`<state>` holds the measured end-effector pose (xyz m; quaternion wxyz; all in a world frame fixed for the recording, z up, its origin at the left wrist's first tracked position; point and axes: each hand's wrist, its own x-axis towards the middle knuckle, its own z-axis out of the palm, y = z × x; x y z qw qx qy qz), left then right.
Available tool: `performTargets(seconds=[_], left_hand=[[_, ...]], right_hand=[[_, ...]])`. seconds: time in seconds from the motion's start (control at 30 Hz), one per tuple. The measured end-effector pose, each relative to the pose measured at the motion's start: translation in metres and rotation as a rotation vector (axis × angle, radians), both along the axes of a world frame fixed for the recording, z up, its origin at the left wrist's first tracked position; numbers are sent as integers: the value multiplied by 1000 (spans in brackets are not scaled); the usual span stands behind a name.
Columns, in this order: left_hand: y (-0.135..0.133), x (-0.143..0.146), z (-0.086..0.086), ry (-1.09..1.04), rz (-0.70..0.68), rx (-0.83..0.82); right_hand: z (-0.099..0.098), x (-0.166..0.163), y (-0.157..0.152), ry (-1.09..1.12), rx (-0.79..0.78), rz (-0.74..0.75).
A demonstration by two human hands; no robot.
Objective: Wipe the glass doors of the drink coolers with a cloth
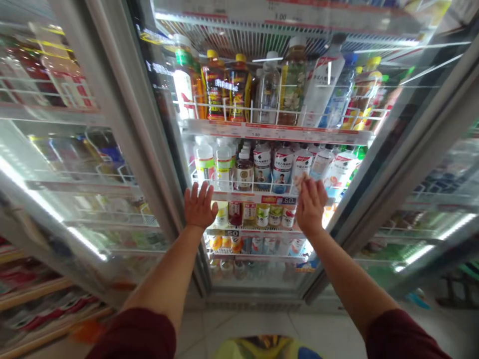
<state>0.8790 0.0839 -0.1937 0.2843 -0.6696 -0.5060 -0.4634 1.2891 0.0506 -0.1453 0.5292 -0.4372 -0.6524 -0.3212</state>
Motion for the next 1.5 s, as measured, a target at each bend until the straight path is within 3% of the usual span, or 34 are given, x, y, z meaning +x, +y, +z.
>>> performTargets(seconds=[0.07, 0.13, 0.3, 0.37, 0.43, 0.53, 0.6, 0.67, 0.77, 0.83, 0.87, 0.93, 1.07, 1.1, 1.17, 1.27, 1.33, 1.4, 1.5], left_hand=[[0, 0, -1, 27, 14, 27], [1, 0, -2, 46, 14, 60], [6, -1, -5, 61, -7, 112], [7, -1, -5, 61, -9, 130], [7, -2, -6, 63, -9, 139], [7, -3, -6, 67, -9, 132], [7, -3, -6, 70, -10, 128], [8, -3, -6, 72, -14, 137], [8, -2, -6, 77, -25, 175], [8, -2, -5, 83, -29, 196], [7, -2, -5, 86, -29, 204], [7, -2, -5, 91, -27, 212], [8, -4, -6, 96, -24, 212], [8, -4, -6, 96, -23, 211], [8, -4, -7, 96, -22, 209], [8, -3, -8, 93, -17, 202], [9, -3, -9, 93, -13, 197], [9, -4, -9, 96, -15, 197], [9, -5, -9, 102, -24, 196]], right_hand=[[-21, -28, -10, -184, -115, 27], [-16, -44, -11, -273, -90, 30], [65, -62, 11, -43, 203, 17], [73, -76, 16, 8, 221, 12], [52, -95, 13, -61, 171, 30], [3, -120, 0, -383, 39, 153], [-9, -127, -6, -532, -6, 219], [8, -126, -4, -519, -5, 203], [58, -123, 7, -280, 70, 100], [78, -127, 14, -140, 85, 51], [78, -132, 15, -115, 63, 42], [57, -145, 12, -195, -25, 82], [2, -163, -2, -637, -134, 303], [-1, -162, -4, -685, -127, 322], [12, -154, -4, -619, -70, 286], [47, -136, 2, -289, 82, 152], [54, -129, 4, -128, 157, 90], [36, -128, 2, -149, 161, 99], [-6, -128, -7, -433, 76, 193]])
